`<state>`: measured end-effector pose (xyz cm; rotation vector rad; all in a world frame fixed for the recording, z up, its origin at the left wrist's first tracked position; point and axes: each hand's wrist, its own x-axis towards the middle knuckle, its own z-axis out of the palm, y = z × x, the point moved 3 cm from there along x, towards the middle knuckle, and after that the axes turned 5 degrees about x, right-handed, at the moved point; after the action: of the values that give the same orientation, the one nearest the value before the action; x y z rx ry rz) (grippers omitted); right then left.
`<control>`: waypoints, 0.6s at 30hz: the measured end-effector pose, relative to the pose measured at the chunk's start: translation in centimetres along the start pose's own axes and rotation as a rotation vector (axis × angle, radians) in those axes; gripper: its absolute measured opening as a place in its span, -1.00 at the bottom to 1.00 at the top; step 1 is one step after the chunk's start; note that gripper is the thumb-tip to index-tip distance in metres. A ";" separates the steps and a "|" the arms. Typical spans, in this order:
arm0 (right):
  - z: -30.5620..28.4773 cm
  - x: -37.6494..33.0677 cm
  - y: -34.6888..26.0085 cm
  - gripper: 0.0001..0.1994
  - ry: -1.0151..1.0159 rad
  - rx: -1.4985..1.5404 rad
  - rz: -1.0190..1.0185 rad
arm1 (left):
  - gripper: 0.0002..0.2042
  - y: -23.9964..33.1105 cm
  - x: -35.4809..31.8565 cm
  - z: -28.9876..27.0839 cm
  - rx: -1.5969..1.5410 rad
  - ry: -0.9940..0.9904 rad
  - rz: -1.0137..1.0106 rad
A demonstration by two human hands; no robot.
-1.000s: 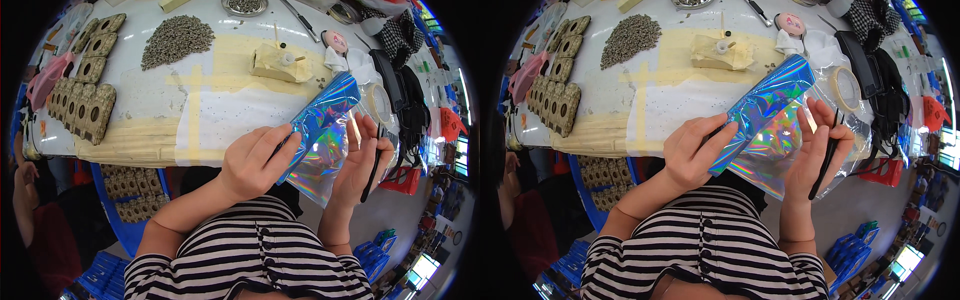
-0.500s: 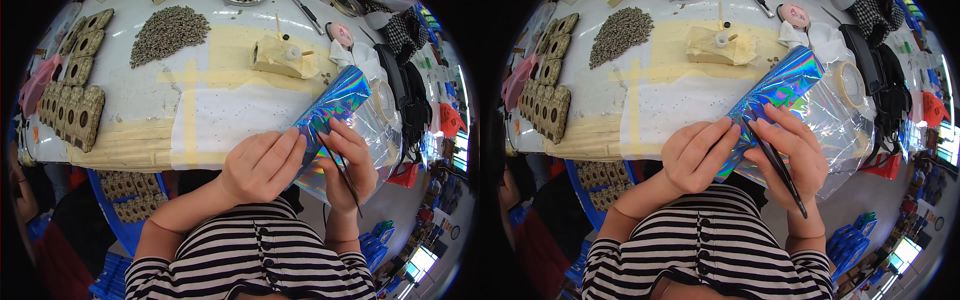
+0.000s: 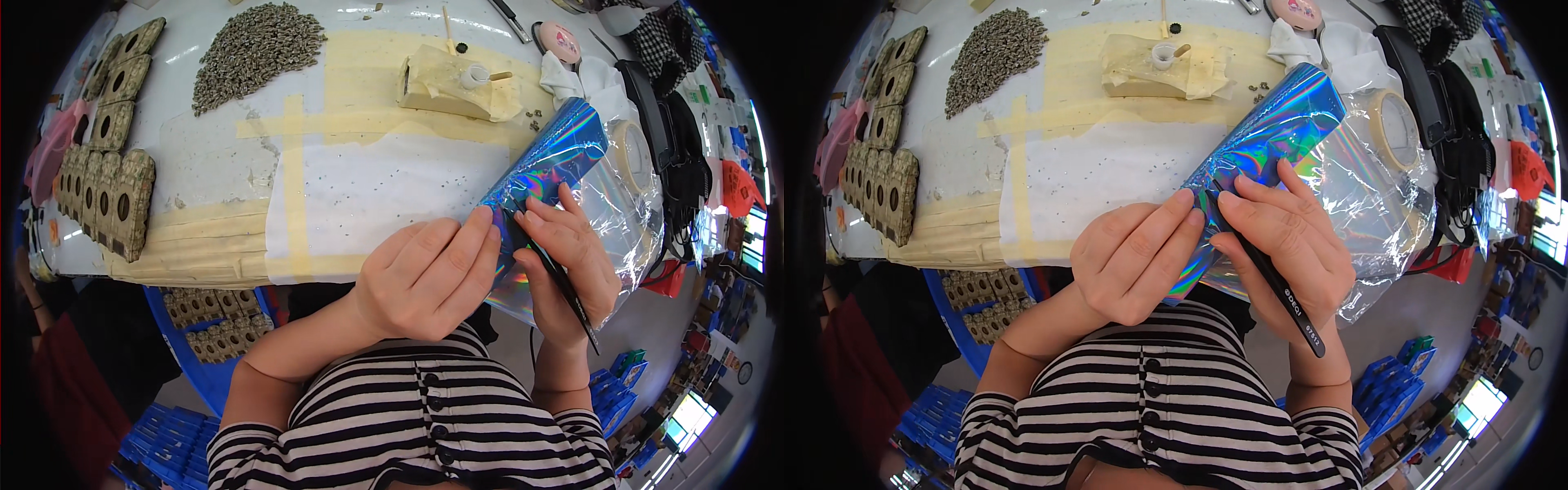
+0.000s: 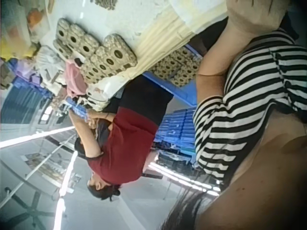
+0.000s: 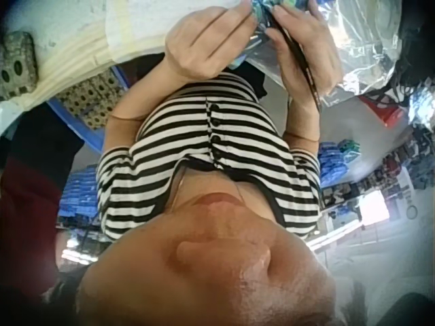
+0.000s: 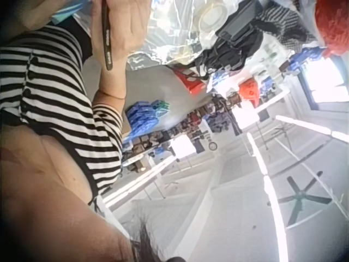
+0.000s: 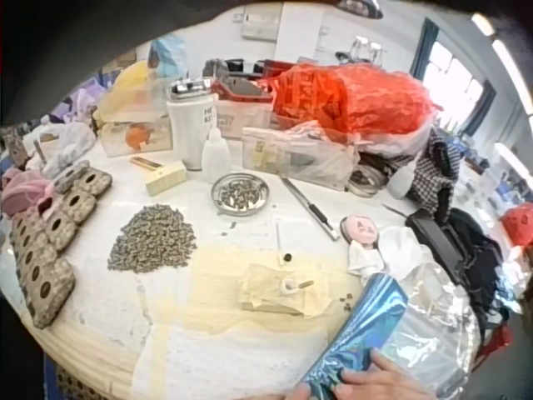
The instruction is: The person uses tweezers to pick up a small adhesive sticker from a tray and applies it to the surface of a holographic bag, then smooths the material by hand.
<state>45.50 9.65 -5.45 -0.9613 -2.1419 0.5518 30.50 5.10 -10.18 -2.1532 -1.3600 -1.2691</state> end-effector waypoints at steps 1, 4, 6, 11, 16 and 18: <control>0.0 0.1 -0.1 -0.72 -0.003 -0.001 0.002 | -0.77 0.0 0.0 0.0 0.001 0.002 0.003; 0.1 0.1 0.0 -0.72 0.000 0.000 0.003 | -0.77 0.1 0.0 0.0 -0.004 0.002 0.007; 0.1 0.1 0.0 -0.73 0.000 -0.003 0.003 | -0.78 0.0 0.1 0.0 -0.012 0.000 0.007; 0.1 0.2 -0.1 -0.73 -0.024 -0.021 0.013 | -0.79 0.1 0.1 0.1 -0.024 -0.001 0.001; 0.1 0.4 -0.3 -0.73 -0.048 -0.044 0.038 | -0.78 0.1 0.1 0.2 -0.035 -0.017 -0.008; 0.1 0.5 -0.4 -0.73 -0.056 -0.048 0.039 | -0.78 0.1 0.2 0.2 -0.034 -0.022 -0.008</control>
<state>45.01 9.78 -5.11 -1.0273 -2.1984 0.5550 30.70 5.28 -10.15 -2.1926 -1.3668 -1.2837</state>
